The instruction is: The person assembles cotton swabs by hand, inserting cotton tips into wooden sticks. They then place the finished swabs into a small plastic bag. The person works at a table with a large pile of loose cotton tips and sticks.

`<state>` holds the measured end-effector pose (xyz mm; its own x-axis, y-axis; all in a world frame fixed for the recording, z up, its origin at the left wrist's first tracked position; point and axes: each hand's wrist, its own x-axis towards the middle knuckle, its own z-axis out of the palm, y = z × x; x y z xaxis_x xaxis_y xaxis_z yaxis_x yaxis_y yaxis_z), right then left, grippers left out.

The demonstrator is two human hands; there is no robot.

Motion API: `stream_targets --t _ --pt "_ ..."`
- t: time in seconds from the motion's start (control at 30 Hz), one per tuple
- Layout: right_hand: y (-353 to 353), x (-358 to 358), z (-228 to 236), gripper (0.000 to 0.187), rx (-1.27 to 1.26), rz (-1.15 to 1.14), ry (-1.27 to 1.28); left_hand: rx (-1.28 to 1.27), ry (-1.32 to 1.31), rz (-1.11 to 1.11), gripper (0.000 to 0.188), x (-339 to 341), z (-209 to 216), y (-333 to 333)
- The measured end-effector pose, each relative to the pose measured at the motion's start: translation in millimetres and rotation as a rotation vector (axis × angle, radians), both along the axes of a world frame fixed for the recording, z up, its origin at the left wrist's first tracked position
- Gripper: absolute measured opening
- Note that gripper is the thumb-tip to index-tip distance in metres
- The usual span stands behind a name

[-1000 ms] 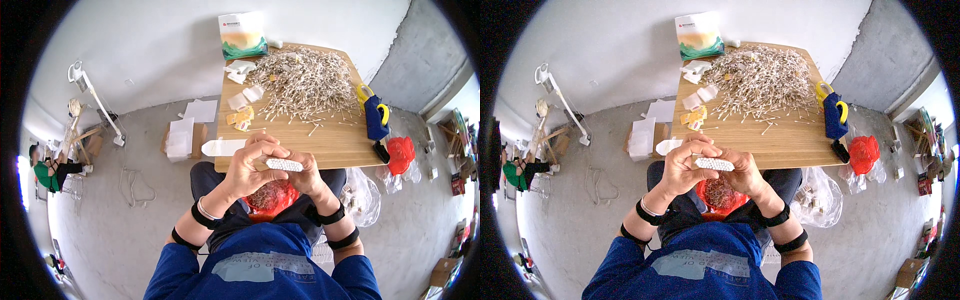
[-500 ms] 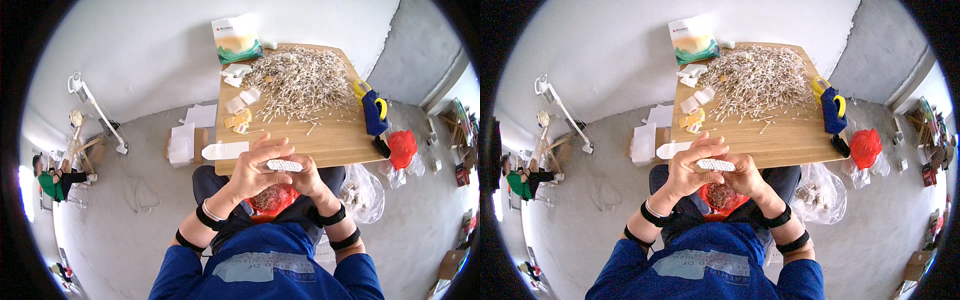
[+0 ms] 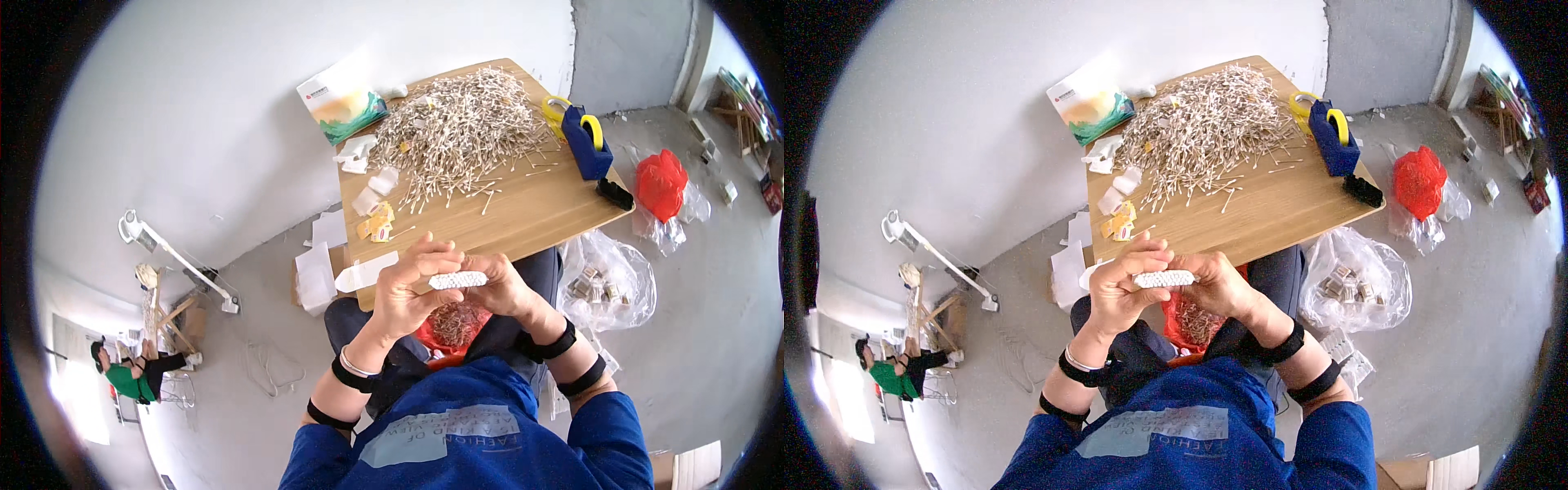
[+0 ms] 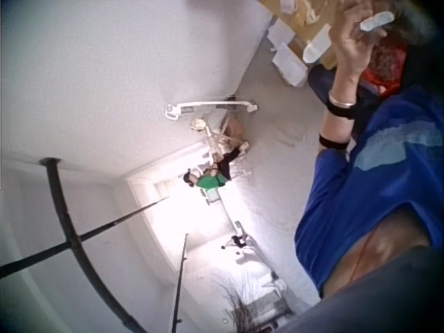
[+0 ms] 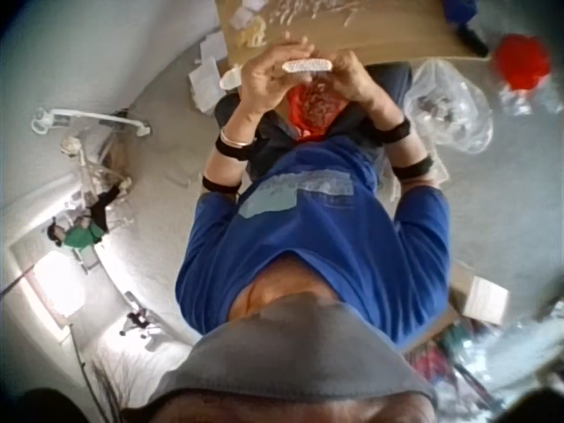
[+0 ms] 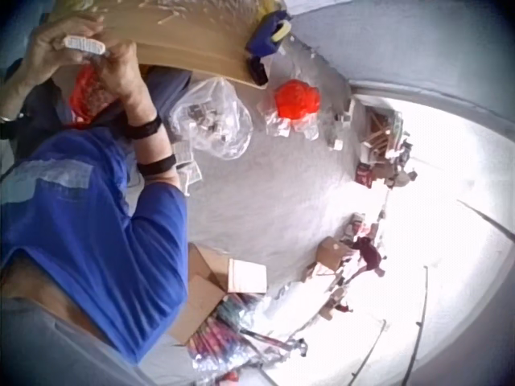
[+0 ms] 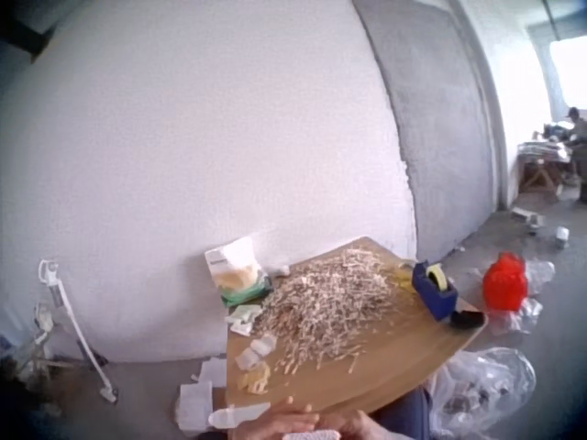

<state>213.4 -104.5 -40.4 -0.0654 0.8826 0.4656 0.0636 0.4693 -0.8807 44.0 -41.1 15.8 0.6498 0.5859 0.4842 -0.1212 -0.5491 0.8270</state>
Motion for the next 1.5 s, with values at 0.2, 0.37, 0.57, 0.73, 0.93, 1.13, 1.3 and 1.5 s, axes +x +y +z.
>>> stream_targets --t 0.2,0.37,0.57,0.73,0.93,1.13,1.3,1.5 --pt "1 12 -4 0.018 0.071 -0.033 -0.007 0.037 0.051 -0.078 0.031 8 2 4" --pt "7 18 -2 0.016 0.029 -0.049 -0.004 -0.084 0.076 -0.017 0.031 20 7 8" --pt "26 17 3 0.018 -0.035 -0.028 0.004 0.153 0.078 -0.023 0.028 11 -12 38" --pt "48 15 0 0.025 -0.065 0.002 -0.064 0.068 0.03 0.088 0.026 8 -13 47" --pt "67 9 2 0.029 -0.108 0.026 -0.133 0.106 0.019 0.118 0.027 -2 -16 65" --pt "81 3 2 0.027 -0.163 0.034 -0.102 0.08 -0.032 0.153 0.025 -3 -25 77" --pt "88 3 -6 0.027 -0.225 -0.018 -0.109 0.138 -0.039 0.199 0.027 -1 -34 86" --pt "96 2 -8 0.029 -0.24 -0.022 -0.076 0.094 -0.023 0.217 0.028 0 -34 93"
